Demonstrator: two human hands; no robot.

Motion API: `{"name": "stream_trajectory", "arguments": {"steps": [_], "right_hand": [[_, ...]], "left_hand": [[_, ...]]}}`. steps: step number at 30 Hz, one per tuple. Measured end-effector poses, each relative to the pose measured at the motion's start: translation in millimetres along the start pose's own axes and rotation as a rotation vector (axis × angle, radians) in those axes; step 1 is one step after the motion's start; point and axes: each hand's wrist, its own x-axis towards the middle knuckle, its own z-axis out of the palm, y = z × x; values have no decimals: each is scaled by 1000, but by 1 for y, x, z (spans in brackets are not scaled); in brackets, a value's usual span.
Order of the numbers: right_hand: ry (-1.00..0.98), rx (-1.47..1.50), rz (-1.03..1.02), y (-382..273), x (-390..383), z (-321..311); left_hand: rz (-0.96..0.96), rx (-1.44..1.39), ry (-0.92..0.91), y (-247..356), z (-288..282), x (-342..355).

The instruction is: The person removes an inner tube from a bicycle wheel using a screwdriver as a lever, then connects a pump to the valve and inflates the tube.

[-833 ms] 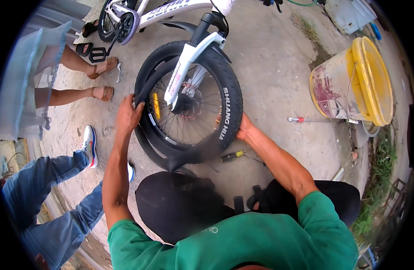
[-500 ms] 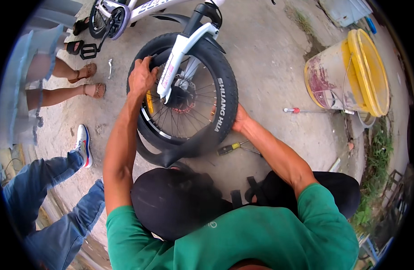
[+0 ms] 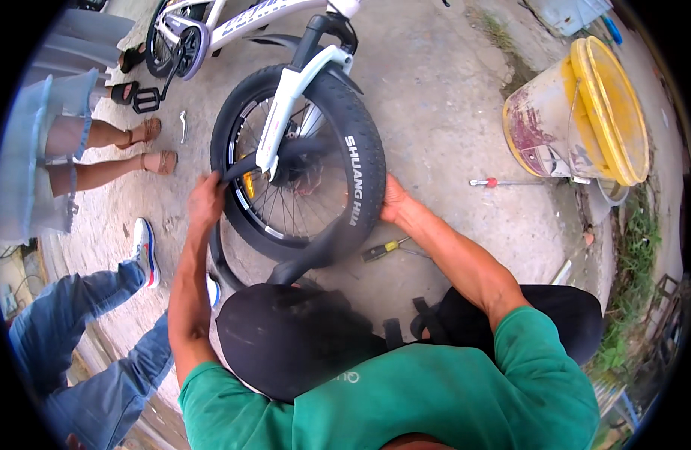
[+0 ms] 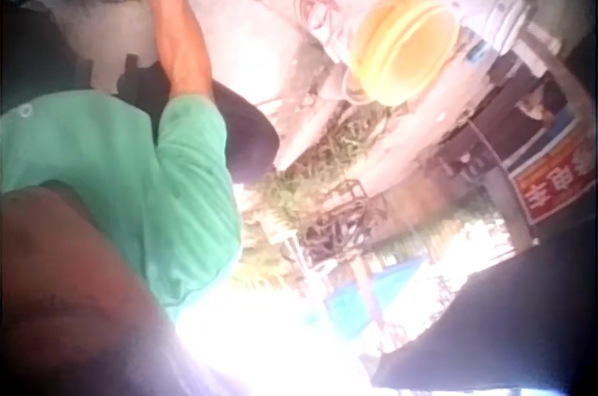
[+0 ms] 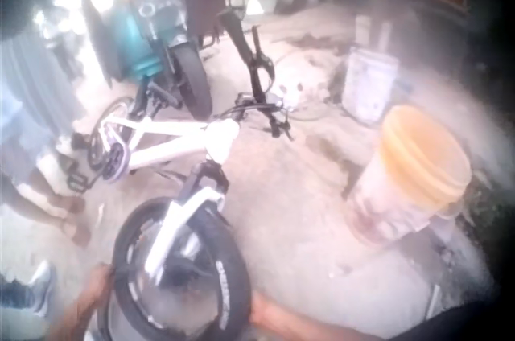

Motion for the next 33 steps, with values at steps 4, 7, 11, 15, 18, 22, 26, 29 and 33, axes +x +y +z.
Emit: {"name": "stream_trajectory", "arguments": {"steps": [4,7,11,15,18,22,26,29,33], "right_hand": [[121,-14,-55,6,1,2],[150,-40,-39,-2,-3,-3],[138,-103,11,-4,-4,-9],[51,-147,12,-5,-5,12],[75,-173,35,-8,-4,23],[-24,-241,3,-5,6,11],[16,-256,14,-7,-2,26],[134,-188,-30,-10,-8,-4],[86,-178,-20,-1,-3,8]], "left_hand": [[-70,72,-62,-24,-19,-40],[-60,4,-49,-1,-29,-50],[41,-429,116,89,-52,-58],[59,-895,-348,191,-53,-47],[-271,-1299,-728,244,-34,-17],[-504,-1368,-747,247,-8,2],[-436,-1376,-587,241,-5,-13],[-340,-1253,-458,225,-3,-29],[-414,-1197,-471,174,2,-56]]}}
